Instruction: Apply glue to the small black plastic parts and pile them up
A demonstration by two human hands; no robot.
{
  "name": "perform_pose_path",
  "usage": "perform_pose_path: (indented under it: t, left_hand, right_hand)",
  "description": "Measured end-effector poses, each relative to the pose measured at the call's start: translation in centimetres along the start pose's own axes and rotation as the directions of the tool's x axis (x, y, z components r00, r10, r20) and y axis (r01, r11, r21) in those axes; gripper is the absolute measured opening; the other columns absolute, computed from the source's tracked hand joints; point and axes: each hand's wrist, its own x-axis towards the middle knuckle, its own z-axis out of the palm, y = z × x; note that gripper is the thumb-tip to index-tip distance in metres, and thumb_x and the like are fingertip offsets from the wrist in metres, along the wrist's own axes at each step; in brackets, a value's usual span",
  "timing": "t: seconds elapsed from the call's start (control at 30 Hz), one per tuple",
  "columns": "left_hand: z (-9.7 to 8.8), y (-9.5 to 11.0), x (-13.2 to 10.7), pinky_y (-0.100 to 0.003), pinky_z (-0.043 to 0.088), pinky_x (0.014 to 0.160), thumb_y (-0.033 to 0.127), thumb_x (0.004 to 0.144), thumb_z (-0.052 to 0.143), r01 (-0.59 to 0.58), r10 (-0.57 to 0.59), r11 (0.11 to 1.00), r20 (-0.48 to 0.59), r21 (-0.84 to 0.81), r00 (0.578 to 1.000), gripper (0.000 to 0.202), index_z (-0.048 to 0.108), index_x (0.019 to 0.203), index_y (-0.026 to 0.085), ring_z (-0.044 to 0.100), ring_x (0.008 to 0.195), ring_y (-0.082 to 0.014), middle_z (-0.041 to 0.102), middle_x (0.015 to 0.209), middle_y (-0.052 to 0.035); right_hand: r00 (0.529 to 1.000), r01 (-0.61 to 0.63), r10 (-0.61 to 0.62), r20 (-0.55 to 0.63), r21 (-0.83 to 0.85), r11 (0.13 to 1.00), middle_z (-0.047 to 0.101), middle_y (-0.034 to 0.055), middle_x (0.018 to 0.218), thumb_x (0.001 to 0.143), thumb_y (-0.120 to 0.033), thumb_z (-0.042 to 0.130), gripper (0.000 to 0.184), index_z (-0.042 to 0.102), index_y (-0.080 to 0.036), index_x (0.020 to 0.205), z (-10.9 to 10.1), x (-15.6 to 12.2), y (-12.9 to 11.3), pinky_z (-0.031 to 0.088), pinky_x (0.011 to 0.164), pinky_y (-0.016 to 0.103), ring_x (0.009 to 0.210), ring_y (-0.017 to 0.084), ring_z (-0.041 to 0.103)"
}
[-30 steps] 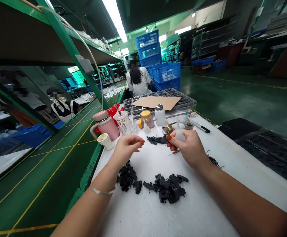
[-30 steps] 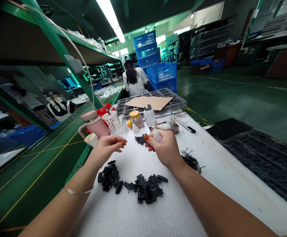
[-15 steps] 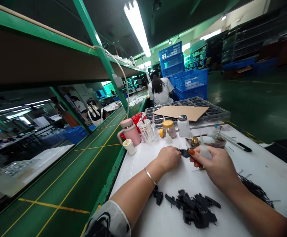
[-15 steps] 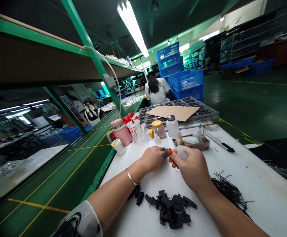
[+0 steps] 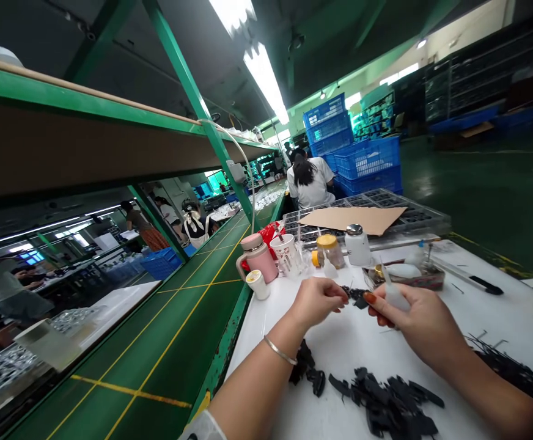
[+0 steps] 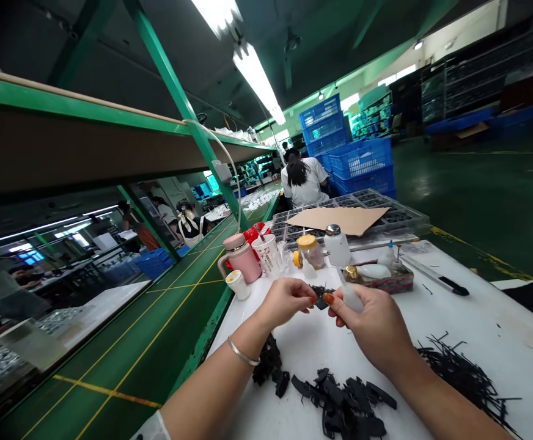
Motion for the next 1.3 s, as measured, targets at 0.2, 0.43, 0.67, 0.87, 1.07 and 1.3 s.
perform_pose_path:
  t: [0.2, 0.43, 0.67, 0.87, 1.07, 1.3]
  left_hand:
    - [-2.1, 0.0, -3.5, -0.022, 0.052, 0.066, 0.025, 0.067, 0.076, 0.130, -0.115, 0.728, 0.068, -0.673, 0.991, 0.027, 0.072, 0.090, 0.010, 0.066, 0.071, -0.0128, 0.071, 0.078, -0.0078]
    - [-1.9, 0.6, -6.0, -0.016, 0.048, 0.058, 0.018, 0.060, 0.083, 0.147, -0.234, 0.451, 0.042, -0.880, 0.971, 0.024, 0.072, 0.080, 0.011, 0.067, 0.067, -0.0112, 0.072, 0.075, -0.0065]
    - [-0.4, 0.7, -6.3, -0.013, 0.048, 0.053, 0.015, 0.061, 0.082, 0.073, -0.226, 0.345, -0.007, -0.936, 0.974, 0.021, 0.070, 0.077, 0.012, 0.066, 0.062, -0.0093, 0.072, 0.072, -0.0048]
    - [-0.3, -0.2, -6.7, -0.013, 0.049, 0.051, 0.014, 0.060, 0.082, 0.075, -0.200, 0.329, 0.008, -0.941, 0.980, 0.019, 0.067, 0.072, 0.012, 0.067, 0.062, -0.0106, 0.072, 0.070, -0.0040]
    - [-0.4, -0.4, -7.3, -0.014, 0.048, 0.049, 0.010, 0.061, 0.081, 0.057, -0.171, 0.399, -0.013, -0.915, 0.985, 0.019, 0.064, 0.069, 0.013, 0.067, 0.062, -0.0120, 0.072, 0.069, -0.0037]
    - [-0.6, -0.4, -7.5, -0.014, 0.051, 0.055, 0.014, 0.062, 0.081, 0.070, -0.177, 0.442, -0.010, -0.894, 0.984, 0.013, 0.072, 0.072, 0.014, 0.067, 0.063, -0.0100, 0.072, 0.068, -0.0027]
  right_hand:
    - [0.991, 0.001, -0.020, 0.135, 0.145, 0.989, 0.060, 0.0033, 0.055, 0.078, -0.051, 0.064, 0.036, 0.061, -0.018, 0.064, 0.1, -1.0, -1.6, 0.041, 0.054, 0.029, 0.053, 0.017, 0.053]
    - [0.977, 0.032, -0.082, 0.198, 0.242, 0.970, 0.060, 0.0024, 0.055, 0.078, -0.045, 0.067, 0.032, 0.062, -0.016, 0.065, 0.5, -1.7, -2.4, 0.042, 0.052, 0.027, 0.051, 0.014, 0.054]
    - [0.964, 0.015, -0.095, 0.250, 0.305, 0.952, 0.060, 0.0013, 0.055, 0.076, -0.040, 0.071, 0.030, 0.062, -0.014, 0.064, 0.9, -2.1, -2.6, 0.041, 0.048, 0.023, 0.049, 0.011, 0.054]
    - [0.950, 0.011, -0.098, 0.296, 0.280, 0.960, 0.061, 0.0012, 0.056, 0.077, -0.038, 0.070, 0.028, 0.062, -0.013, 0.065, 1.2, -2.5, -2.8, 0.041, 0.047, 0.021, 0.050, 0.010, 0.054]
    - [0.941, 0.029, -0.102, 0.324, 0.223, 0.974, 0.062, 0.0017, 0.056, 0.080, -0.036, 0.066, 0.027, 0.062, -0.013, 0.065, 1.5, -2.7, -2.9, 0.041, 0.047, 0.021, 0.050, 0.011, 0.055]
    - [0.944, 0.032, -0.089, 0.318, 0.182, 0.983, 0.062, 0.0020, 0.057, 0.080, -0.038, 0.067, 0.029, 0.063, -0.014, 0.065, 1.6, -2.7, -2.8, 0.041, 0.047, 0.022, 0.050, 0.011, 0.055]
